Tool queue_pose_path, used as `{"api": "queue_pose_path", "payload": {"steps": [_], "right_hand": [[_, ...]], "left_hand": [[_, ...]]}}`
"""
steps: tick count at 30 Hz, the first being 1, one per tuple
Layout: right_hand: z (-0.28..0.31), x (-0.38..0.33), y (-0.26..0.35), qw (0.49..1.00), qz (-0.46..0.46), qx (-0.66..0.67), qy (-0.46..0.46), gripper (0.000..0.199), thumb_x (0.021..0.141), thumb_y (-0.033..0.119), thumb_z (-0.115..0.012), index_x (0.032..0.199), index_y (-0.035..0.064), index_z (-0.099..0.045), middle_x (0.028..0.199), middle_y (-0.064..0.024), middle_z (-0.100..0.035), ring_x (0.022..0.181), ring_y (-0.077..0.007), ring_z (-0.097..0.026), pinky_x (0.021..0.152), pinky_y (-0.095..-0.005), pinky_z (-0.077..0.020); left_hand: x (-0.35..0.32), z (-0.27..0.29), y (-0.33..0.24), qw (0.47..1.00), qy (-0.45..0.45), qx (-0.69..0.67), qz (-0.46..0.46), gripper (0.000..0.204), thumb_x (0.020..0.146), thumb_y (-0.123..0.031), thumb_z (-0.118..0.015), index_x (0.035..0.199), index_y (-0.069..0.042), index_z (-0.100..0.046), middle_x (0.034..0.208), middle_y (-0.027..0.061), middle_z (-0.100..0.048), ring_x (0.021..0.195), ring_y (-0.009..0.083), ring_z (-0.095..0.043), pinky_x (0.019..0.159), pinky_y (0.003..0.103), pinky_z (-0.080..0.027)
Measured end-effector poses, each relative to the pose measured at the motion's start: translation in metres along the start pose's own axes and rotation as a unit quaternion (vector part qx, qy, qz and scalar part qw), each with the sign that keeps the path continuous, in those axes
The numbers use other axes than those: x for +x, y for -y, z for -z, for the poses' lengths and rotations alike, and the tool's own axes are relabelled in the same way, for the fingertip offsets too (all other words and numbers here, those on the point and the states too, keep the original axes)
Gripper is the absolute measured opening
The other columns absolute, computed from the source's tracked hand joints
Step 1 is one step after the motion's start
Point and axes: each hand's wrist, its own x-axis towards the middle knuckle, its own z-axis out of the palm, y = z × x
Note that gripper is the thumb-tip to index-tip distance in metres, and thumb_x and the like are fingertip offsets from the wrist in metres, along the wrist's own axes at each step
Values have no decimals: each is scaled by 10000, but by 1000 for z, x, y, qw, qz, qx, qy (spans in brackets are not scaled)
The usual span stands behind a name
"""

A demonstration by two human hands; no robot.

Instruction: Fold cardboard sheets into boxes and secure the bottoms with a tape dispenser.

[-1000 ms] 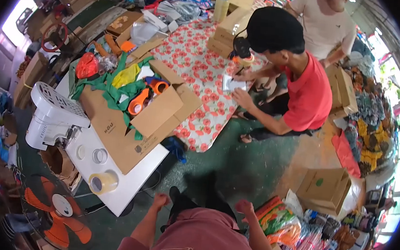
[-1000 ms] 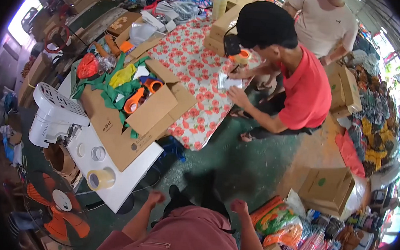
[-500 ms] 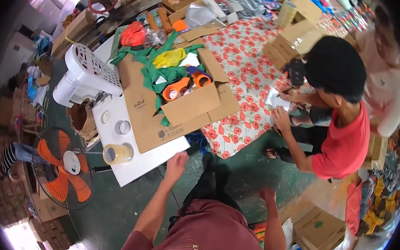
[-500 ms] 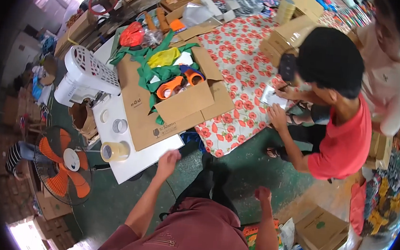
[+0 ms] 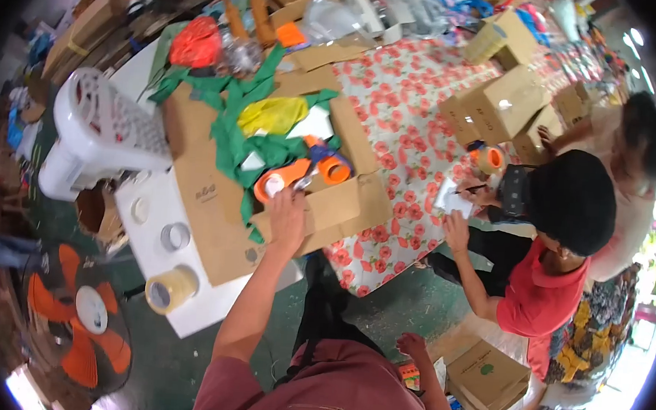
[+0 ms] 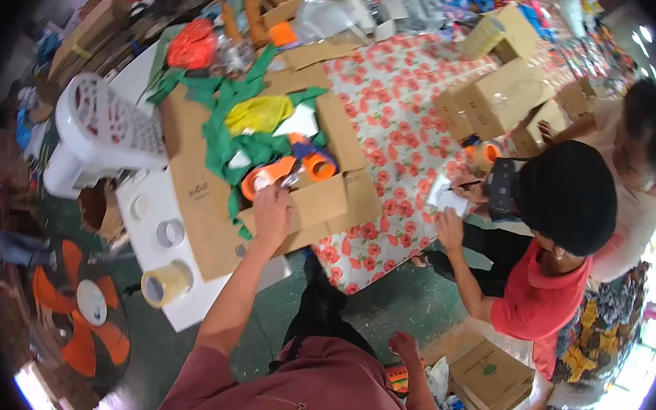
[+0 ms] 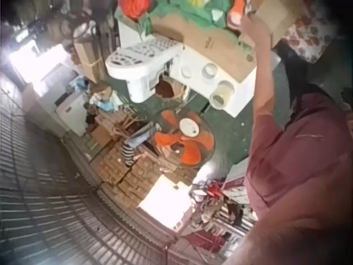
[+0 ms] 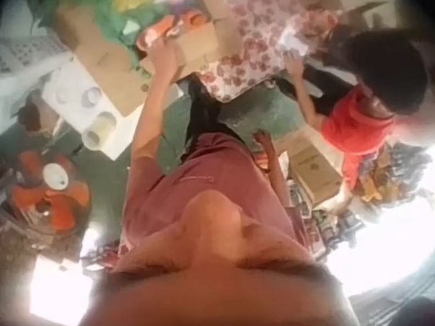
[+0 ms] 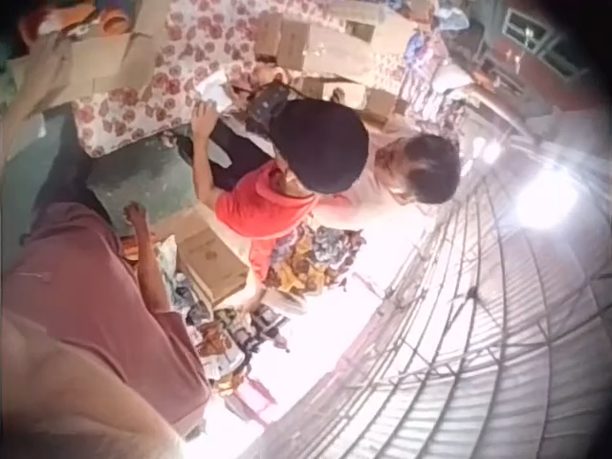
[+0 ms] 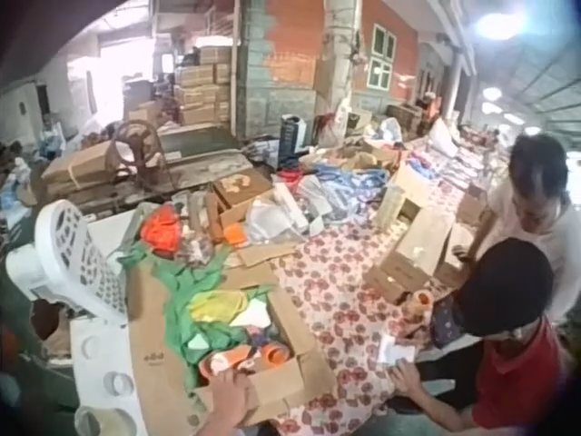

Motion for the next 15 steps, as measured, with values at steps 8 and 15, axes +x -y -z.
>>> {"api": "queue_pose_path", "payload": {"steps": [8, 15], "right_hand": [[-22, 11, 52, 999, 24, -25, -37, 270, 953, 180, -589, 1150, -1, -621, 887, -113, -706, 730, -182, -697, 630, -299, -573], [-23, 1, 35, 995, 88, -15, -39, 239, 944, 153, -569, 1115, 2, -642, 866, -96, -704, 694, -163, -684, 628, -289, -567]], "left_hand": [[-5, 19, 0, 999, -5, -22, -23, 486, 658, -83, -778, 1100, -2, -594, 1093, 173, -549, 1038, 374, -488, 902, 483, -401], [-1, 10, 3, 1000, 10, -9, 4, 502, 655, -99, -794, 1099, 15, -590, 1108, 181, -564, 1061, 386, -484, 920, 492, -397]]}}
